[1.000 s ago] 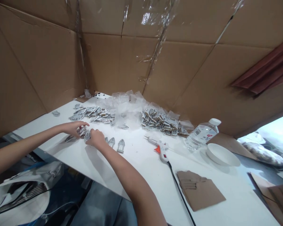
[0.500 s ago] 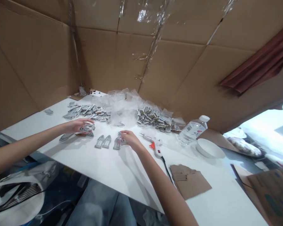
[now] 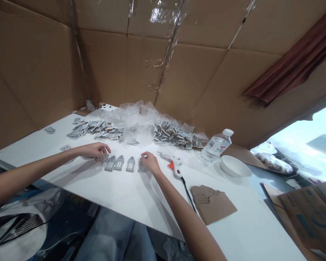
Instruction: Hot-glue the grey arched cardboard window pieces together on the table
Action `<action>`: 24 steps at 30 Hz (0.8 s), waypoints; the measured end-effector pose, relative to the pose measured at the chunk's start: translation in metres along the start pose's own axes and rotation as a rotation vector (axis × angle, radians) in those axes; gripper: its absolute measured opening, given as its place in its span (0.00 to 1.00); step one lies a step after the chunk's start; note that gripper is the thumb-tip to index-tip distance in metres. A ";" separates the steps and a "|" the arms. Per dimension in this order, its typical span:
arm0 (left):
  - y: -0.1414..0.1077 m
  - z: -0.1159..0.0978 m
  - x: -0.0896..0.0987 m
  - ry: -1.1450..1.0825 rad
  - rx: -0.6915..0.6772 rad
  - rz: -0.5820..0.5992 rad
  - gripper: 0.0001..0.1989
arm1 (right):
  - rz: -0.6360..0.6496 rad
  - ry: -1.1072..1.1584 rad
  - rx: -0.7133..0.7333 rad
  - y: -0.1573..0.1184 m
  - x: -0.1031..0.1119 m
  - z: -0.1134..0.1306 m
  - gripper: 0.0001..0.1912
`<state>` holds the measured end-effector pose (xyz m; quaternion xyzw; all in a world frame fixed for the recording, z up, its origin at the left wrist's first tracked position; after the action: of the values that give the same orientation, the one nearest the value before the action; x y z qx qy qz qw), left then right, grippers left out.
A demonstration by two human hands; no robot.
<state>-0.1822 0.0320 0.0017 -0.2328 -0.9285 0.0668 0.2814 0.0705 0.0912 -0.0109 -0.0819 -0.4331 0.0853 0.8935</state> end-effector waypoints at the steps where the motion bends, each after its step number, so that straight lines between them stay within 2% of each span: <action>1: -0.001 -0.002 0.001 0.047 -0.004 0.042 0.19 | 0.018 -0.014 0.009 0.000 -0.002 0.001 0.15; 4: -0.002 -0.009 -0.004 0.175 -0.025 0.168 0.14 | 0.085 -0.032 0.023 0.000 -0.010 0.004 0.15; 7: -0.001 -0.016 -0.017 0.261 -0.075 0.261 0.12 | 0.099 -0.047 0.032 -0.001 -0.013 0.006 0.15; 9: 0.001 -0.023 -0.024 0.308 -0.135 0.267 0.12 | 0.101 -0.053 0.036 -0.002 -0.014 0.007 0.16; 11: 0.003 -0.032 -0.025 0.359 -0.202 0.224 0.13 | 0.098 -0.062 0.040 -0.003 -0.014 0.008 0.16; 16: 0.000 -0.040 -0.005 0.502 -0.279 0.090 0.13 | 0.058 -0.100 0.072 -0.005 -0.008 0.016 0.15; 20: -0.009 -0.026 0.019 0.611 -0.250 0.023 0.19 | -0.015 -0.149 0.098 -0.007 -0.003 0.027 0.13; 24: -0.014 -0.006 0.027 0.684 -0.199 0.028 0.25 | -0.053 -0.189 0.145 -0.012 -0.007 0.044 0.16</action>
<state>-0.2040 0.0327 0.0234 -0.2806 -0.7793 -0.1018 0.5510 0.0325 0.0814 0.0127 0.0029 -0.5100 0.1000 0.8544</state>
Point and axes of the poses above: each hand's wrist, its own y-axis towards the middle knuckle, its own x-axis out of the back of the hand, z = x × y, the point moved 10 cm from there along y, towards the middle knuckle, and after that the axes turned 7 degrees about -x, right-handed, at the moved point
